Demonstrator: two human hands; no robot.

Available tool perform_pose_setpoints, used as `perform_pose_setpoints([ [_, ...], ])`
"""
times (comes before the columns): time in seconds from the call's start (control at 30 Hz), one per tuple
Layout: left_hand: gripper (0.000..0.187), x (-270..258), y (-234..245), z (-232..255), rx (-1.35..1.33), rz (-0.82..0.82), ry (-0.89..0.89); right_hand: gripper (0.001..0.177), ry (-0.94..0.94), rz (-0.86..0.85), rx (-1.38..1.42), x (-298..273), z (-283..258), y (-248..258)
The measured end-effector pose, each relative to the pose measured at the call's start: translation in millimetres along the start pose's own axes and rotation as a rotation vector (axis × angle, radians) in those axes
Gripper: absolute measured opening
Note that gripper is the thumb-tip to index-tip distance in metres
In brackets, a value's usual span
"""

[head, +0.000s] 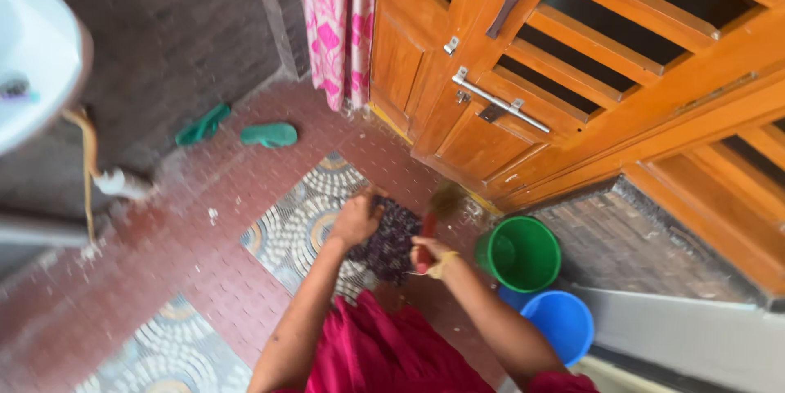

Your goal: The person cleans debris from a floor using a broom and a dustpan, moving between an indoor room and a tiled entryway where they sweep the dust into a pile and collect it.

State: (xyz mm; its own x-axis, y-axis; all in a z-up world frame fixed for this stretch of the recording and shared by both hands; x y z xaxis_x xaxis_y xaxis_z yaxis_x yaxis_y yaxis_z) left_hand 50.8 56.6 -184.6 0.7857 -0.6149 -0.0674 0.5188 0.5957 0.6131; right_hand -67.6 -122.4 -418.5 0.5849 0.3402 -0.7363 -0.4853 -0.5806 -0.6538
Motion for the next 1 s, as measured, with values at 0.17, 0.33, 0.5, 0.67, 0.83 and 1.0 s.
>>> perform_pose_setpoints([
  [0.17, 0.028, -19.5, -22.0, 4.3, -0.050, 0.098, 0.104, 0.023, -0.256, 0.136, -0.531, 27.3, 60.2, 29.5],
  [0.33, 0.028, -31.1, -20.7, 3.9, -0.060, 0.246, 0.146, 0.077, -0.014, 0.131, -1.005, -39.9, -30.3, 103.3],
  [0.5, 0.027, -46.9, -15.1, 6.8, -0.064, 0.323, 0.174, 0.087, -0.043, 0.383, -1.295, -100.6, -79.6, 117.5],
  [0.67, 0.027, -44.9, -39.8, -4.2, -0.091, 0.301, 0.295, 0.059, -0.006, 0.419, -1.416, -27.8, -36.4, 66.3],
  [0.83, 0.026, -47.7, -64.5, -5.4, -0.086, 0.264, 0.229, 0.057, -0.060, 0.263, -1.743, -34.9, -56.6, 62.0],
  [1.0, 0.027, -51.7, -60.9, -15.2, -0.152, 0.207, 0.328, 0.076, 0.070, 0.399, -1.697, -79.4, -98.2, 85.7],
])
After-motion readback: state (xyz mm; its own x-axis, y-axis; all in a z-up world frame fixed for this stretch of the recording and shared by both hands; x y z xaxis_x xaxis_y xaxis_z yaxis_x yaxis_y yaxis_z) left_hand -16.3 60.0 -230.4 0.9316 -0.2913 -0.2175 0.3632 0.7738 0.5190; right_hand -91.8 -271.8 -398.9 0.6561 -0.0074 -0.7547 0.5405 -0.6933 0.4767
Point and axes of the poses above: each hand's wrist, its own x-axis towards the middle knuckle, its own y-axis out of the back of the hand, z = x × y, the point moved 4 cm from there along x, towards the middle knuckle, and after that the axes turned 8 degrees about -z, right-handed, at the moved point
